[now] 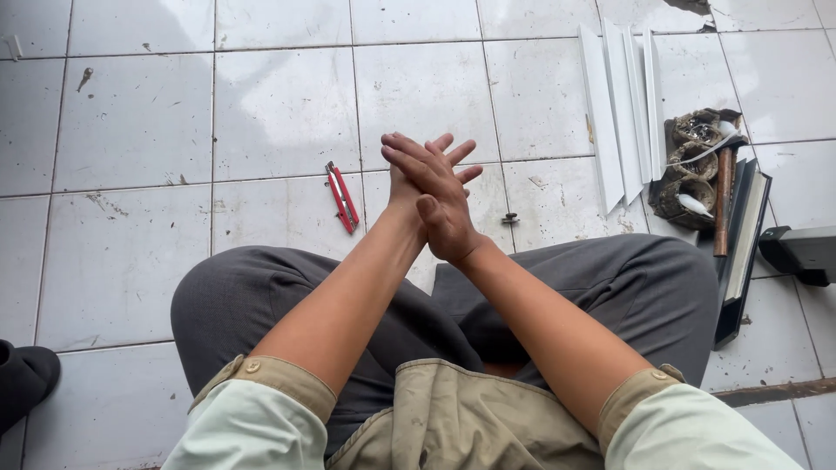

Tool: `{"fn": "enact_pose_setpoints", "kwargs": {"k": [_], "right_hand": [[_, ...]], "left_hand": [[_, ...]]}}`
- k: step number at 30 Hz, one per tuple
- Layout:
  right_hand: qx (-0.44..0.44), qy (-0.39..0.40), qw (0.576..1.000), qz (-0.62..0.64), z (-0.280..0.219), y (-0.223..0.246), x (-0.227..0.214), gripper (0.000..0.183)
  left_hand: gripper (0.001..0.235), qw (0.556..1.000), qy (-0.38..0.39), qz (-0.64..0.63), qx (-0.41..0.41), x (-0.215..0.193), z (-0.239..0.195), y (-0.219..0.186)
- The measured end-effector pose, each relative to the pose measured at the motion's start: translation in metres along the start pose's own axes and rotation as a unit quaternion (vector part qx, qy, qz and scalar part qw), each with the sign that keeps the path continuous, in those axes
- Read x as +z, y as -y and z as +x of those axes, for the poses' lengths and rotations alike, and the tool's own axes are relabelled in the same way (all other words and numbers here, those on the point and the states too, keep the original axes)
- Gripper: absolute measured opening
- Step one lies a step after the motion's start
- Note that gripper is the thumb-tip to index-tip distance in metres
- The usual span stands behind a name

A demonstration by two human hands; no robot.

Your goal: Assembling plastic frame components by applying adhesive and joining the corners

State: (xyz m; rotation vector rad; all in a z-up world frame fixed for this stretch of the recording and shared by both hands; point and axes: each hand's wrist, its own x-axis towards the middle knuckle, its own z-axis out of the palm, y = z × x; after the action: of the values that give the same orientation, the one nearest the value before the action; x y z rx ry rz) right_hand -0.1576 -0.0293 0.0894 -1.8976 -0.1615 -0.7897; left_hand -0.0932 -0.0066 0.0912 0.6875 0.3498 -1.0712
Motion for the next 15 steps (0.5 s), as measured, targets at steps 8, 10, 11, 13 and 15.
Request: {"fn": "enact_pose_setpoints", "kwargs": {"k": [8,10,11,13,15], "right_hand": [[0.531,-0.187,0.803,0.196,0.005,-0.020,-0.003,0.078],[0.528,-0.233,0.761,0.295,0.012,-0.017,-0.008,0.077],[0.528,-0.234,0.761,0.294,0.017,-0.018,-0.014,0.077],[0.510,-0.295,0.680,0.436,0.022,-0.017,-0.024,0.075],[0.497,-0.327,0.630,0.500,0.026,-0.018,-0.034,0.075]], "left_hand": [[0.085,0.916,0.108,0.196,0.334,0.032,-0.022,-0.008],[0.077,0.935,0.245,0.029,0.256,0.041,-0.024,0.008],[0.077,0.935,0.246,0.029,0.256,0.040,-0.015,0.003],[0.096,0.954,0.231,-0.190,0.035,0.035,0.000,-0.005],[0.093,0.966,0.210,-0.151,-0.005,0.029,0.012,-0.017]]}}
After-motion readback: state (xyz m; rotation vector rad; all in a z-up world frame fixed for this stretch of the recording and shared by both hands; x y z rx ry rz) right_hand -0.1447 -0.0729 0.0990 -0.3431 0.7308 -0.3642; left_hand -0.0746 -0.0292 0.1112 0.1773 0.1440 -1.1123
